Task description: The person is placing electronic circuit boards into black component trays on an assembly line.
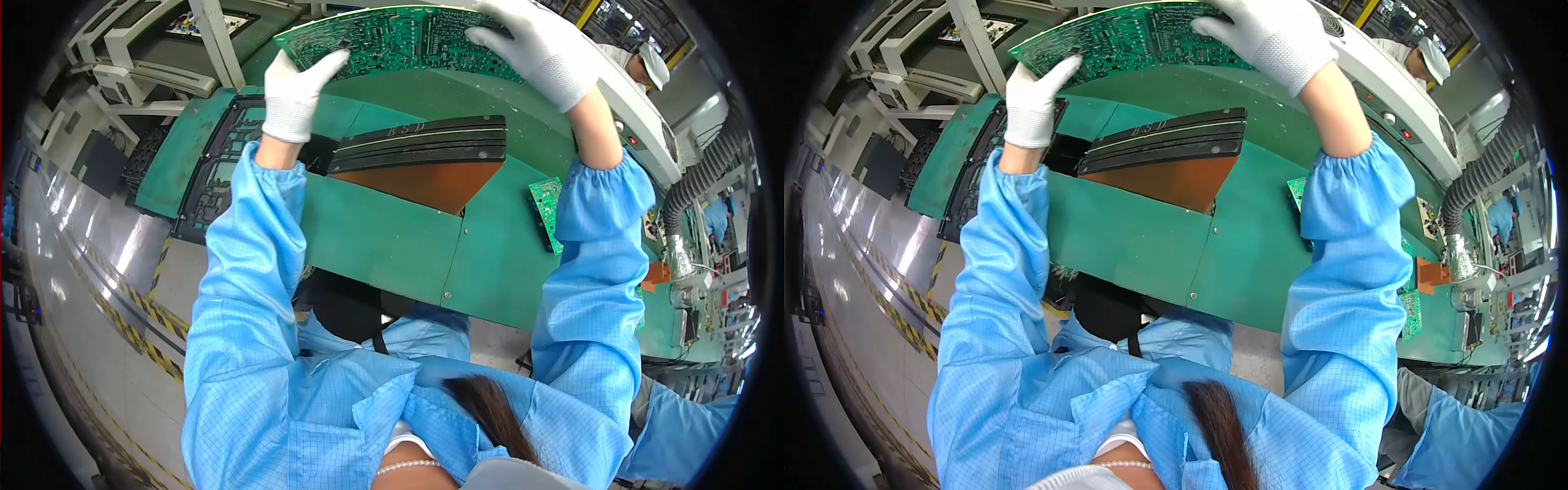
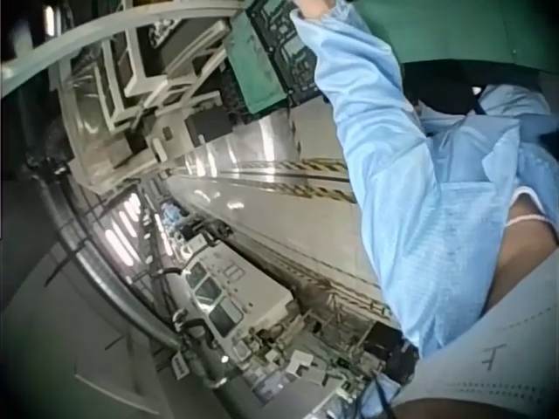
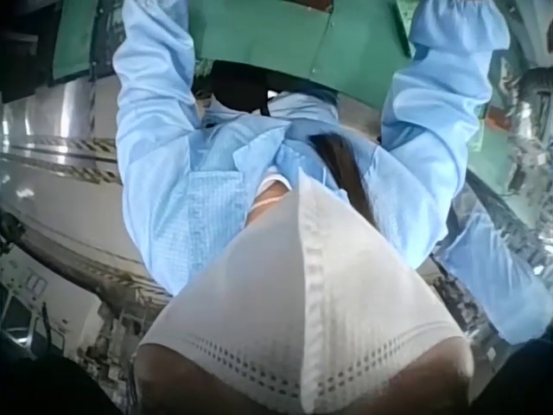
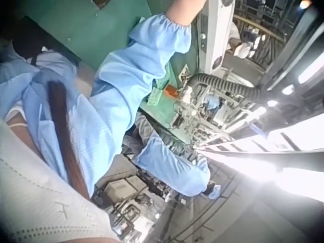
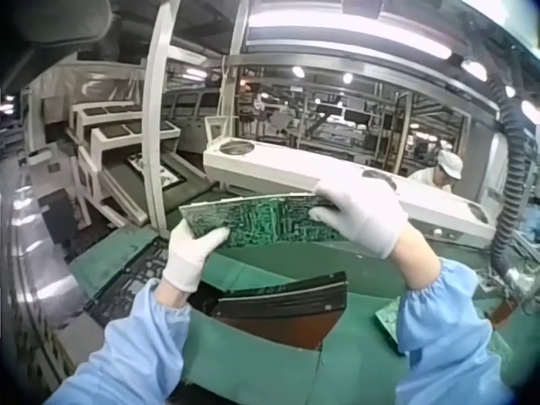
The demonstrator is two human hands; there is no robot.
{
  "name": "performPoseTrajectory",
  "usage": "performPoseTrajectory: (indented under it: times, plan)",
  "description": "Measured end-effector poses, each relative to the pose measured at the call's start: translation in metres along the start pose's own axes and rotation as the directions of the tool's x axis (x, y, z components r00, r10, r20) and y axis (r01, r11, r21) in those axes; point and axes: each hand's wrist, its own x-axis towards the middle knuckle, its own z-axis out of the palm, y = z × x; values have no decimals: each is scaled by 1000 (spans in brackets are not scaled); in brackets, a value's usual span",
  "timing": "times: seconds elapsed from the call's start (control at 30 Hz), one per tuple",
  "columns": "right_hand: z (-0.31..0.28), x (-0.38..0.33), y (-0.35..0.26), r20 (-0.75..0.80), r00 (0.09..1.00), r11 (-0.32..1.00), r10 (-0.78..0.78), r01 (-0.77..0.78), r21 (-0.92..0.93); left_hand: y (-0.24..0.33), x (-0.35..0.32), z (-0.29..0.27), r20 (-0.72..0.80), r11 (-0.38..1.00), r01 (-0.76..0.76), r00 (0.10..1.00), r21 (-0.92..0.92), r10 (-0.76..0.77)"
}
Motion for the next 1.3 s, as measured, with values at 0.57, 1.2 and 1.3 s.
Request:
performPoseTrajectory:
  times: [0.57, 1.2, 1.3]
  plan:
    - [299, -133, 228, 514, 334, 252, 790, -942, 223, -85, -15, 12, -95, 596, 444, 744, -669, -662]
    - [208, -11, 16, 623, 773, -78, 123, -618, 782, -82, -30, 21, 101, 741, 406, 901, -535, -421]
    - [218, 10, 46, 706, 678, -204, 205, -676, 708, -89, -23, 14, 136, 750, 446, 888, -489, -440]
